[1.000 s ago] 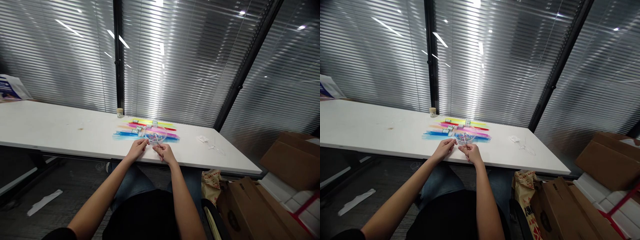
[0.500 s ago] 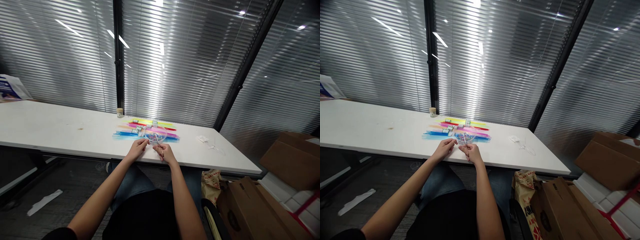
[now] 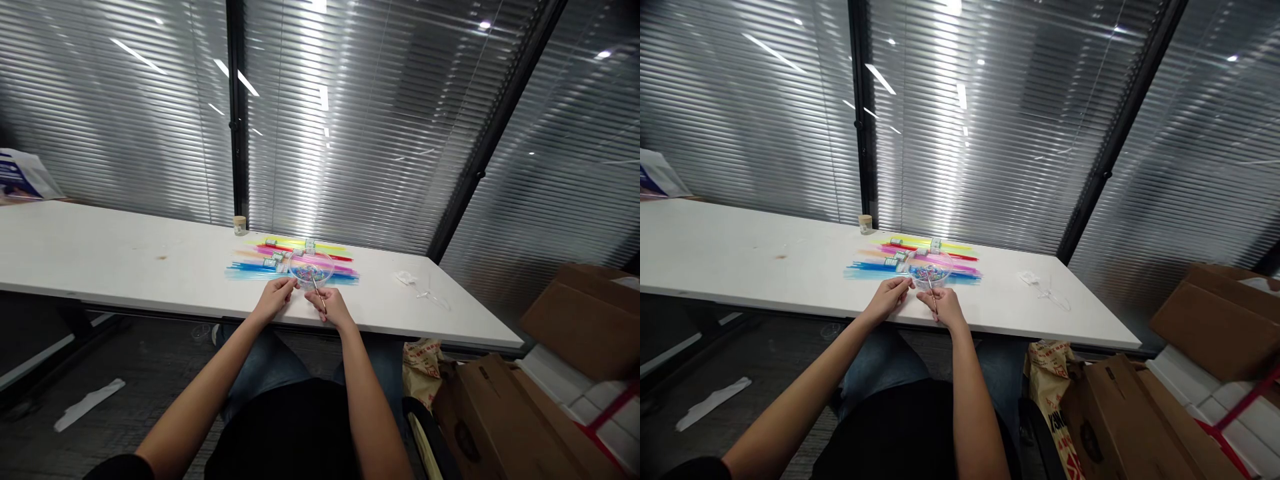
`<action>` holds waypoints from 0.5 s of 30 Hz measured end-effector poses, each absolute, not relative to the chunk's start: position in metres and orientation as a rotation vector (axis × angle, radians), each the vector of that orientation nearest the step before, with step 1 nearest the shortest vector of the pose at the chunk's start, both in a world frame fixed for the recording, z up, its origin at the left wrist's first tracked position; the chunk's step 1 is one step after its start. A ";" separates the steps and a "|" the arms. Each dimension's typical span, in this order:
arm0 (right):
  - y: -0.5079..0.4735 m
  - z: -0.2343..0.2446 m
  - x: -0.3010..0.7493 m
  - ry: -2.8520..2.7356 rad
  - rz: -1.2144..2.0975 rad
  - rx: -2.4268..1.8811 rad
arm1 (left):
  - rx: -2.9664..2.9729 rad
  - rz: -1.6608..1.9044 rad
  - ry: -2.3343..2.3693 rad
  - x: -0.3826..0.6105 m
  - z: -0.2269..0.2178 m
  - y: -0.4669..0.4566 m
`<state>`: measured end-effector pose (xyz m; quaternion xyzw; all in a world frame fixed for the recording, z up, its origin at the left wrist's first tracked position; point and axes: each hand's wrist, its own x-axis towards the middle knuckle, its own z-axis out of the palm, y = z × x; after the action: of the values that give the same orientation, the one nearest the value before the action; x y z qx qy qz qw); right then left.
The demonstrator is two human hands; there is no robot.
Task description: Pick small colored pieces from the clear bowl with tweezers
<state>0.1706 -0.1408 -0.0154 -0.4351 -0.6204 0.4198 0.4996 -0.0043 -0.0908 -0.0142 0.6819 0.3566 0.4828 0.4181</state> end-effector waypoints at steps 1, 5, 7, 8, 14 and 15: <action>-0.141 -0.015 0.170 -1.495 1.022 -1.049 | 1.709 1.210 0.892 -0.004 -0.015 -0.090; -0.141 -0.015 0.170 -1.456 1.034 -1.042 | 1.697 1.220 0.891 -0.004 -0.016 -0.089; -0.141 -0.015 0.170 -1.426 1.057 -1.036 | 1.686 1.230 0.892 -0.004 -0.016 -0.089; -0.142 -0.014 0.170 -1.418 1.070 -1.030 | 1.683 1.234 0.893 -0.004 -0.016 -0.089; -0.143 -0.014 0.171 -1.509 1.043 -1.043 | 1.696 1.235 0.884 -0.004 -0.016 -0.089; -0.143 -0.015 0.171 -1.525 1.036 -1.046 | 1.700 1.231 0.877 -0.004 -0.017 -0.089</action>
<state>0.1710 -0.1429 -0.0146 -0.4303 -0.6276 0.4265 0.4889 -0.0044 -0.0892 -0.0165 0.6782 0.3500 0.4911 0.4200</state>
